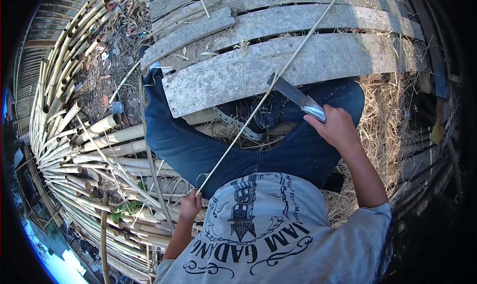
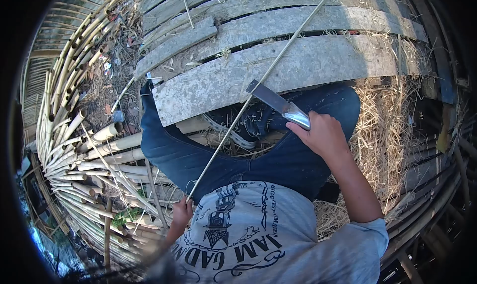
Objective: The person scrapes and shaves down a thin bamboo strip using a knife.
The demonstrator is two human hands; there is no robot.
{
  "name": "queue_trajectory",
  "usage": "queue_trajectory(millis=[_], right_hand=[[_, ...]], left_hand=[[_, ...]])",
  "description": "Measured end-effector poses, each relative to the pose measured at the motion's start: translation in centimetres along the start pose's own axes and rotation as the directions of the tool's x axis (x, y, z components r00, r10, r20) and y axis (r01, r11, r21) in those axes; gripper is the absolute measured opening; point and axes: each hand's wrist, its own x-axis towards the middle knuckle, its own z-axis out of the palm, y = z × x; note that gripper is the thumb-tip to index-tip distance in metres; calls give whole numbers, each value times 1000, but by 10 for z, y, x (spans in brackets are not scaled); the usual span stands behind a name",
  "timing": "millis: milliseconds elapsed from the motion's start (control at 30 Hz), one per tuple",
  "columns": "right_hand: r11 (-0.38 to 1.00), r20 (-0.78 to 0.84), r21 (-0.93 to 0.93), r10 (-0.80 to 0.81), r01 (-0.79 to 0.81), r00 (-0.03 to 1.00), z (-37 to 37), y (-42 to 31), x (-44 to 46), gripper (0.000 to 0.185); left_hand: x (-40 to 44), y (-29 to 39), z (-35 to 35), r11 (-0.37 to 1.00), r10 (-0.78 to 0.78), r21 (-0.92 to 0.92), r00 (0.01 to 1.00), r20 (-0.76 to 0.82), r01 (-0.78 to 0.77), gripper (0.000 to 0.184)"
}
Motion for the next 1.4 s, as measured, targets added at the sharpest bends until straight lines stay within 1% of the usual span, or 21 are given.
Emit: queue_trajectory(millis=[33, 67, 133, 200, 267, 300, 333, 433, 533, 567, 633, 767, 833, 1067, 1133, 1167, 1200, 1267, 1333, 1367, 1400], right_hand=[[999, 50, 43, -21, 19, 999, -1, -1, 0, 63], [995, 47, -36, -87, 89, 995, 2, -7, -4, 63], [996, 48, -56, -66, 68, 997, 11, -20, -9, 62], [990, 7, -104, -98, 98, 995, 16, -18, -7, 60], [979, -140, -201, -50, 21, 989, 12, -6, 0, 60], [965, -211, -261, -30, -27, 977, 3, 7, 9, 61], [941, -260, -338, -113, 19, 959, -2, 21, 14, 62], [922, -251, -386, -142, 35, 958, -5, 30, 18, 63], [903, -255, -428, -171, 47, 952, -8, 36, 19, 64], [903, -278, -428, -165, 31, 946, -9, 41, 19, 65], [894, -292, -447, -139, -7, 946, -9, 48, 17, 67], [887, -282, -461, -116, -28, 953, -10, 59, 10, 68], [909, -273, -414, -84, -39, 958, -11, 62, 8, 64], [921, -246, -385, -43, -57, 968, -12, 63, 5, 63], [969, -190, -238, 23, -69, 982, -6, 50, -4, 64], [969, -138, -223, 77, -106, 987, -8, 40, -8, 65], [968, -135, -224, 88, -116, 987, -4, 31, -13, 65], [968, -52, -240, -84, 69, 995, 8, 11, -18, 69], [966, 83, -201, -150, 164, 985, 23, -12, -23, 70], [961, 56, -204, -180, 188, 982, 25, -11, -22, 71], [961, -24, -238, -148, 138, 989, 21, -4, -16, 69]], left_hand=[[2, 4, 1, 1000, 19, 21, 1000, -1, -19, 12], [4, 8, 2, 999, 38, 39, 999, -4, -38, 12], [7, 6, 7, 999, 38, 25, 999, -14, -37, 11], [8, 3, 11, 999, 31, 14, 999, -26, -30, 10], [5, 1, 11, 999, 20, 31, 1000, -12, -20, 9], [3, 1, 13, 999, 41, 19, 998, -51, -40, 9], [2, -2, 14, 999, 39, 23, 998, -53, -37, 9], [7, -3, 19, 999, -4, 35, 1000, -2, 4, 10], [8, 0, 22, 999, 9, -31, 999, -35, -10, 11], [10, 0, 22, 999, 46, -11, 998, -52, -46, 10], [8, -8, 26, 999, 32, -5, 999, -32, -32, 9], [12, -7, 27, 1000, 30, -8, 1000, -4, -30, 6], [13, 0, 26, 1000, 8, -5, 1000, -17, -8, 6], [12, -5, 30, 998, 69, 7, 996, -57, -69, 6], [15, -2, 20, 998, 56, -15, 998, -21, -56, 7], [15, -3, 20, 998, 59, -28, 998, -17, -60, 6], [13, -4, 22, 997, 64, -30, 998, -6, -65, 6], [14, -7, 27, 999, 34, 6, 999, -9, -34, 6], [13, -9, 28, 999, 40, -5, 999, -10, -40, 6], [13, -8, 28, 999, 32, -10, 999, -17, -32, 6], [11, -7, 27, 1000, 20, -14, 999, -26, -21, 7]])
